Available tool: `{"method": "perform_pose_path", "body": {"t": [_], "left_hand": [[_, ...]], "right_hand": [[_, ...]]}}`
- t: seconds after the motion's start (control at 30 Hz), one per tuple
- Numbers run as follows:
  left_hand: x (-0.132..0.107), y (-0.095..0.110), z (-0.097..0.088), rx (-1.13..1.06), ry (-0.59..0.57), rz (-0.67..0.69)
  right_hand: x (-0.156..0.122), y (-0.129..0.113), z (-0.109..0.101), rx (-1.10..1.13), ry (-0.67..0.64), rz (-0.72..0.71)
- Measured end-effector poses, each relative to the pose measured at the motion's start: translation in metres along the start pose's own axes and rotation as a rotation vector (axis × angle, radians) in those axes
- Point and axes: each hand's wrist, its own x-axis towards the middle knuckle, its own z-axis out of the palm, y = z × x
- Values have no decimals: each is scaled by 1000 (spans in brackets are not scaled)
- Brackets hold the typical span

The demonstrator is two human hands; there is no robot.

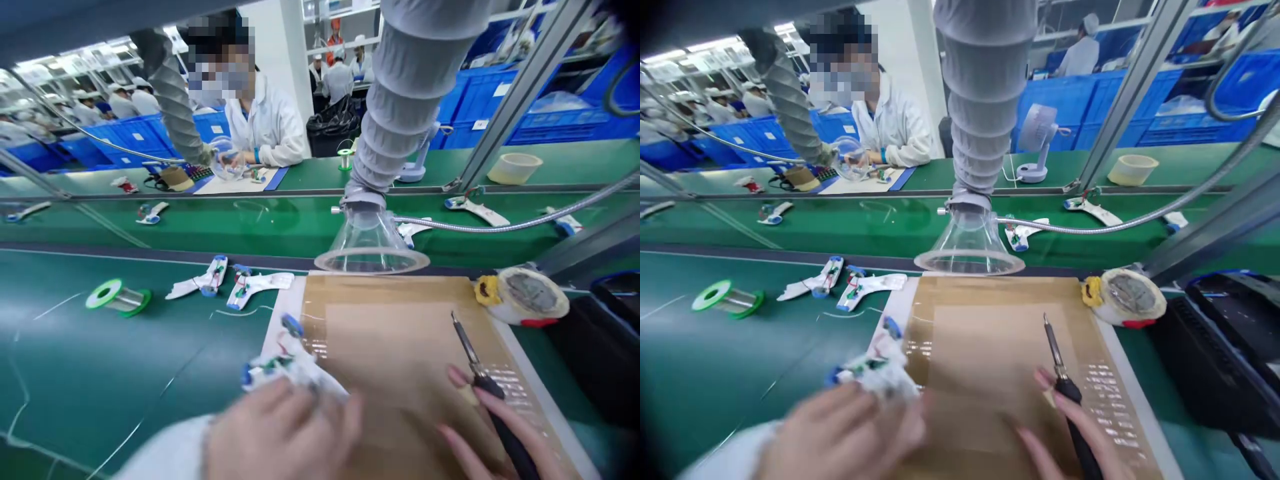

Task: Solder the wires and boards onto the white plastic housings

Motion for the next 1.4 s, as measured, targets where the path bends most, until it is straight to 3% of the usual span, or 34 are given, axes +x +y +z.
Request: {"method": "perform_pose_path", "body": {"t": [0.07, 0.1, 0.17, 0.23, 0.33, 0.4, 0.57, 0.67, 0.9, 1.0, 1.1, 1.23, 1.4], "left_hand": [[-4, 68, 37, -58, 78, -100], [-7, 90, 52, -96, 75, -124], [-17, 107, 68, -236, 33, -135], [-31, 96, 64, -338, 40, -175], [-45, 53, 46, -387, 60, -345], [-42, 27, 44, -408, 22, -397], [-7, -3, 85, -616, -185, -376], [3, -21, 102, -671, -225, -423], [-38, -66, 92, -460, -147, -592], [-49, -71, 90, -451, -143, -580], [-39, -62, 84, -490, -25, -564], [-12, -31, 77, -601, 154, -432], [-10, 7, 92, -617, 149, -302]], "right_hand": [[5, -14, -3, -41, 10, 6], [8, -20, -4, -46, -6, 28], [10, -29, -6, -36, -88, 45], [8, -33, -7, -22, -201, 57], [-1, -37, -4, 18, -355, 88], [-5, -40, 0, 36, -407, 95], [1, -42, 5, 25, -429, 52], [11, -36, 2, 22, -463, 29], [28, -16, 5, 67, -543, 47], [35, -22, 8, 72, -490, 34], [38, -32, 5, 59, -304, 51], [36, -35, -3, 47, -59, 127], [27, -35, -2, 50, 250, 158]]}}
